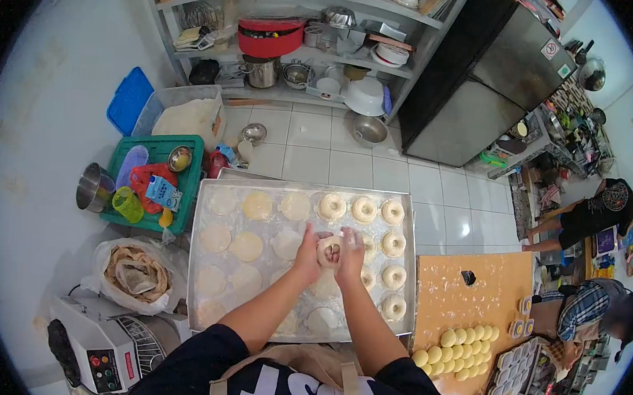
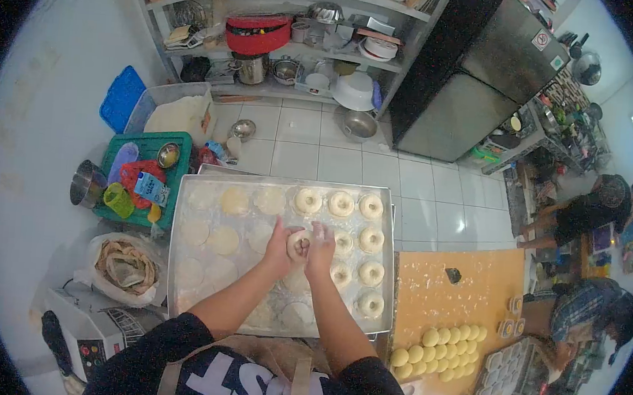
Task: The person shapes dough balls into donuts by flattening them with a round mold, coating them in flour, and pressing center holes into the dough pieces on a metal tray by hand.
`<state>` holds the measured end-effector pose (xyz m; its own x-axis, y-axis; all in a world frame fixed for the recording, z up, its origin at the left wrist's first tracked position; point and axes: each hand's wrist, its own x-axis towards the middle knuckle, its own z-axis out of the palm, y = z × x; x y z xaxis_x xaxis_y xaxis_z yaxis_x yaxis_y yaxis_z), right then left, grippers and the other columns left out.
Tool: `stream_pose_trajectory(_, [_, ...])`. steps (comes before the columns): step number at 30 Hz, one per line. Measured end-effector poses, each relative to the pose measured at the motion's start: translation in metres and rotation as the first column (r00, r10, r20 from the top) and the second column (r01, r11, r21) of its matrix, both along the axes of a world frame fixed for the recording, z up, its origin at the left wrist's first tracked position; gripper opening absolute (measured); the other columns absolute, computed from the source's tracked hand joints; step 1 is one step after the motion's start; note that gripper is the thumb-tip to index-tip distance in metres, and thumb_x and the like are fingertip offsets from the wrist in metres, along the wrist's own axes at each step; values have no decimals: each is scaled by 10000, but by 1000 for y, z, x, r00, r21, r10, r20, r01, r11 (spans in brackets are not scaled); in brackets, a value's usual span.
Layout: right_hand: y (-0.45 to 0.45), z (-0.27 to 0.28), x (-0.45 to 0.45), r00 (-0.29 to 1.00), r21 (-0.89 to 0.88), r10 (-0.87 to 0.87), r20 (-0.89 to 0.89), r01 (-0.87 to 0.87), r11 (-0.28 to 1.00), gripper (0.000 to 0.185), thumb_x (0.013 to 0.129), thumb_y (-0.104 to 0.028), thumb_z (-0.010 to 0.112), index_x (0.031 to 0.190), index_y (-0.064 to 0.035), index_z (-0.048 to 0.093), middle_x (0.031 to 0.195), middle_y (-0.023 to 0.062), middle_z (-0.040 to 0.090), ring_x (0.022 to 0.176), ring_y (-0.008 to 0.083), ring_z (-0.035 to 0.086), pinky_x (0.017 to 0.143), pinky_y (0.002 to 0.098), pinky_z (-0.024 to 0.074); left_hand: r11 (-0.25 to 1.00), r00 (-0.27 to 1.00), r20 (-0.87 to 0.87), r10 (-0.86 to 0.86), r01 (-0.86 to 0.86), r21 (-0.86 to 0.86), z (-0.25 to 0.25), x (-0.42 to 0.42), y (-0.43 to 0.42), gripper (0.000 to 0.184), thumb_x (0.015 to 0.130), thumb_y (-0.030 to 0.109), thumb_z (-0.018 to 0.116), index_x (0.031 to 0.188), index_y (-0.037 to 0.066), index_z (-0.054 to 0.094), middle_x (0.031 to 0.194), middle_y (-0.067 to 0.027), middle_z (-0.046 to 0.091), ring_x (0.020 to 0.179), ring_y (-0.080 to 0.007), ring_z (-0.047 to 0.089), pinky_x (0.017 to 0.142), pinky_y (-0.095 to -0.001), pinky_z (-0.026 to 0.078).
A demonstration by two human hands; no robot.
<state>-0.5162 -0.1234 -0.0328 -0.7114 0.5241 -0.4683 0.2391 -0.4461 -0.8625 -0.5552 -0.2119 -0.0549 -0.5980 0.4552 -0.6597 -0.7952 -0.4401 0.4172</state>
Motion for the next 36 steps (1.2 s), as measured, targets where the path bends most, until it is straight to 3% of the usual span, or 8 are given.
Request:
stream_pose_trajectory(3, [11, -14, 3, 961, -106, 269, -56, -274, 956, 325, 924, -308, 551, 1095, -32, 534, 883, 85, 614, 660, 122, 586, 533, 243, 474, 981, 984, -56, -169, 162, -103, 0, -4, -10, 605, 921, 618, 321, 943, 62, 557, 767, -68, 582, 647, -164, 562, 602, -294, 482])
stream_pose_trajectory(7, [12, -39, 2, 986, 67, 168, 19, -169, 983, 309, 932, -304, 528, 1092, -40, 521, 767, 79, 590, 543, 121, 547, 457, 242, 428, 796, 765, -393, -510, 247, -552, -14, -9, -8, 583, 922, 603, 352, 938, 55, 551, 732, -74, 584, 652, -150, 587, 561, -290, 477])
stream_pose_trajectory(10, [12, -51, 1, 993, -55, 10, -121, -17, 998, 331, 934, -279, 527, 1153, -32, 500, 800, 85, 593, 557, 144, 558, 467, 265, 448, 995, 993, -55, 102, -103, -15, 3, -3, 3, 570, 939, 572, 348, 903, 46, 564, 711, -76, 587, 616, -148, 583, 538, -286, 470])
stream_pose_trajectory(16, [17, -23, 2, 970, -80, 244, -15, -244, 967, 315, 948, -257, 518, 1184, -49, 506, 883, 79, 591, 627, 154, 578, 520, 284, 493, 690, 693, -207, -690, 545, -477, 23, -17, -15, 567, 945, 549, 366, 999, 23, 571, 927, -83, 618, 821, -165, 610, 700, -300, 511])
stream_pose_trajectory(19, [14, -26, 0, 994, -135, 109, 27, -104, 985, 319, 952, -244, 514, 1191, -32, 496, 969, 94, 587, 776, 176, 604, 629, 294, 521, 969, 953, -187, -240, 223, -110, -6, -6, -9, 599, 941, 549, 375, 1145, 5, 525, 1065, -118, 595, 934, -195, 606, 793, -322, 505])
stream_pose_trajectory(23, [16, -48, 4, 995, -178, 96, 20, -91, 980, 326, 940, -228, 539, 1191, -28, 484, 1001, 102, 580, 848, 189, 607, 662, 300, 529, 923, 958, -120, -261, 211, -322, -27, -12, -13, 628, 933, 546, 386, 1293, 32, 407, 1280, -124, 475, 1137, -237, 512, 945, -391, 425])
stream_pose_trajectory(31, [17, -92, 3, 984, 266, 78, 160, -120, 957, 365, 899, -193, 595, 1188, -5, 474, 1024, 124, 579, 862, 204, 602, 632, 308, 514, 780, 828, -269, -492, 282, -559, -7, -15, -18, 810, 923, 583, 347, 1456, 7, 149, 1530, -154, 122, 1405, -260, 155, 1121, -373, 175])
stream_pose_trajectory(36, [13, -81, 12, 970, 479, 161, 180, -229, 847, 361, 840, -92, 587, 1169, 21, 491, 1082, 183, 583, 952, 270, 597, 690, 358, 513, 713, 625, -463, -629, 228, -663, -56, -13, -26, 739, 935, 553, 346, 1404, -14, 273, 1494, -167, 224, 1360, -286, 267, 1100, -351, 227])
